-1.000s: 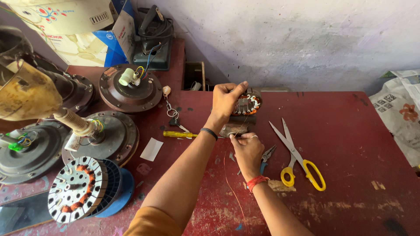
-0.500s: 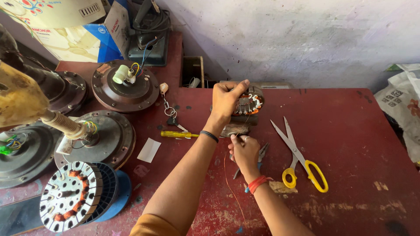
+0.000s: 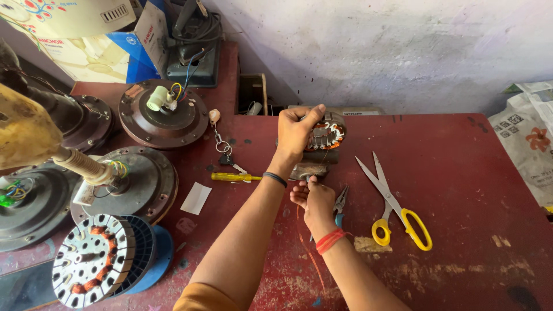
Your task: The person winds copper wire around a motor stator held in a bench vise, using scissors to cut a small white insulating strip and a yellow screwdriver to tuck the wire into the stator slots. The person repeatedly rotates the stator and continues winding and tucking the wire.
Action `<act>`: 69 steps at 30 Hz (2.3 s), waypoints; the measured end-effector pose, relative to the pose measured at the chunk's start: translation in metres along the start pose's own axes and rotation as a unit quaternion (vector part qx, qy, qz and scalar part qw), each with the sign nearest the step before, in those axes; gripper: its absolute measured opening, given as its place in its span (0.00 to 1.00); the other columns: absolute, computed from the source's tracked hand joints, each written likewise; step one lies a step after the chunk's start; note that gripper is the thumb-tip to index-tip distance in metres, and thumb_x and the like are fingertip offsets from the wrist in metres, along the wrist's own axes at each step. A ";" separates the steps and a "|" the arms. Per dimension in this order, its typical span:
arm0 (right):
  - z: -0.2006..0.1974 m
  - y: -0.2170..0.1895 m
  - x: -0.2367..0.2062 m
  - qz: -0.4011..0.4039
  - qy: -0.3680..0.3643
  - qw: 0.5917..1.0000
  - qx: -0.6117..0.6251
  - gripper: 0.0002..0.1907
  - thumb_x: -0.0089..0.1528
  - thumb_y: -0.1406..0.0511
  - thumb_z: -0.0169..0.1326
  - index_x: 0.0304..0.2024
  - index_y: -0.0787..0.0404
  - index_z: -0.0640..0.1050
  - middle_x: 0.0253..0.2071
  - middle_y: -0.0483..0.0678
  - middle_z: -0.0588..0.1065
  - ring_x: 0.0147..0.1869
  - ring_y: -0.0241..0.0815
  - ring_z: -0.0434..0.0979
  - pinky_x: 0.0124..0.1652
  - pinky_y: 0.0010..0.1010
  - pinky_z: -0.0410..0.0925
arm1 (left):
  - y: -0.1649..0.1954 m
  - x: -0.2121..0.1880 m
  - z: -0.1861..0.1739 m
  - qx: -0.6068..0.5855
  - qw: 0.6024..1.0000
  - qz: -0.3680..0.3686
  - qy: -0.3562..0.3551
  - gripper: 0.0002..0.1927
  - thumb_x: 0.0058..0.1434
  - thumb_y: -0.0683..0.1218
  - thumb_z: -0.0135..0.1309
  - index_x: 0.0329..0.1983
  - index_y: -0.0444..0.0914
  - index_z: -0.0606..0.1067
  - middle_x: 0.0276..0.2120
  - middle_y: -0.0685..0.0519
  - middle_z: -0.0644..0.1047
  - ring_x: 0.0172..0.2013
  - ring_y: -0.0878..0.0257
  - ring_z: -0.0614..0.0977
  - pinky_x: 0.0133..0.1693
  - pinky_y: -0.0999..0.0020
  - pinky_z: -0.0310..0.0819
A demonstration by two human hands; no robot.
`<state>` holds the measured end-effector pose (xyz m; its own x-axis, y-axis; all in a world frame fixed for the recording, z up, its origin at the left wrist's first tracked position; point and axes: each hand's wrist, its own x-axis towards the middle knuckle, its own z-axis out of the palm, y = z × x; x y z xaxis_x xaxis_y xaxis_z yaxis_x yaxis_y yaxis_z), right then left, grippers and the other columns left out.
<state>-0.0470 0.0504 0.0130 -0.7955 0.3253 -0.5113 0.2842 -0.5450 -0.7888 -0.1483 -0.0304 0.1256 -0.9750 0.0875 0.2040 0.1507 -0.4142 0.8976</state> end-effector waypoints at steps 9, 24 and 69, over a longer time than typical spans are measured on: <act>-0.003 0.011 0.016 0.053 0.034 0.995 0.077 0.09 0.70 0.67 0.44 0.37 0.66 0.71 0.31 0.53 0.74 0.32 0.47 0.77 0.33 0.35 0.77 | 0.001 0.001 0.001 -0.002 1.000 0.008 -0.004 0.22 0.61 0.51 0.63 0.16 0.35 0.75 0.11 0.61 0.66 0.11 0.74 0.62 0.15 0.73 0.52; 0.007 0.006 0.006 0.067 0.015 0.994 0.084 0.10 0.70 0.66 0.40 0.36 0.66 0.69 0.32 0.57 0.74 0.33 0.50 0.78 0.38 0.42 0.79 | 0.002 0.000 0.000 0.023 1.000 0.011 -0.010 0.26 0.61 0.54 0.64 0.12 0.38 0.70 0.11 0.62 0.64 0.13 0.74 0.61 0.16 0.73 0.50; 0.058 -0.013 -0.083 -0.446 -0.256 0.675 -0.529 0.17 0.64 0.65 0.53 0.50 0.71 0.76 0.41 0.64 0.78 0.43 0.63 0.78 0.40 0.48 0.71 | 0.001 0.004 -0.004 -0.002 0.999 -0.021 -0.044 0.26 0.63 0.54 0.64 0.14 0.39 0.69 0.12 0.62 0.65 0.13 0.74 0.61 0.16 0.73 0.51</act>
<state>-0.0159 -0.0143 0.0855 -0.9063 -0.2976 0.2999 -0.4226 0.6371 -0.6446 -0.1522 -0.0337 0.1258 -0.9622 0.1850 0.1997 0.1086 -0.4119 0.9047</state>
